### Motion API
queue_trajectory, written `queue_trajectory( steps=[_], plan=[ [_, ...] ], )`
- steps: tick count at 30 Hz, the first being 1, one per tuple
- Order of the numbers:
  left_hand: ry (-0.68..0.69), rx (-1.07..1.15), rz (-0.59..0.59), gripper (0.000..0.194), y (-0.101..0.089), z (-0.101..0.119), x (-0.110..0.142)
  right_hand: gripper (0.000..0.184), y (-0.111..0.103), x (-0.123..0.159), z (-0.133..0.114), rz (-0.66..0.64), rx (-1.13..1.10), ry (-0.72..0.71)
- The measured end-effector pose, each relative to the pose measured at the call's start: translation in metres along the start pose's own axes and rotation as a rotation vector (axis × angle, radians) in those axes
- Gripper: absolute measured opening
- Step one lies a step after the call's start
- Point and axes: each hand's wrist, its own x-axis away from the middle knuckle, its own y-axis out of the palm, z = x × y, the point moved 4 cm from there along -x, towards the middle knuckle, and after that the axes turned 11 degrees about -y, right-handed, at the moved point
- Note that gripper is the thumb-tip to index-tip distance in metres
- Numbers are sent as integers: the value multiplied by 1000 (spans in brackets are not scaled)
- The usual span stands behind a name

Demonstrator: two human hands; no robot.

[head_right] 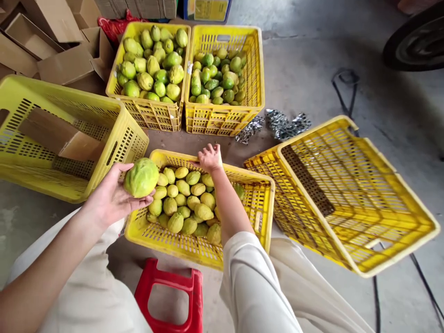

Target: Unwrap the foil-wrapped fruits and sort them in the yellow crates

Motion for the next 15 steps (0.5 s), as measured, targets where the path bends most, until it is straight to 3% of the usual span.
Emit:
queue_trajectory(
  steps=[4,7,9,11,15],
  plan=[
    [14,21,3,20,6,7,-4,57,-14,-13,5,85,-25,147],
    [19,40,15,22,10,8,-7,62,-24,-2,-21,166,-102,237],
    [32,50,3,21,14,7,-7,54,-18,8,-55,83,-233,197],
    [51,63,-14,19,17,7,-6,43,2,16,-93,-143,-432,141],
    [59,106,-25,19,19,4,-11,43,40,18,-146,-301,-518,274]
  ],
)
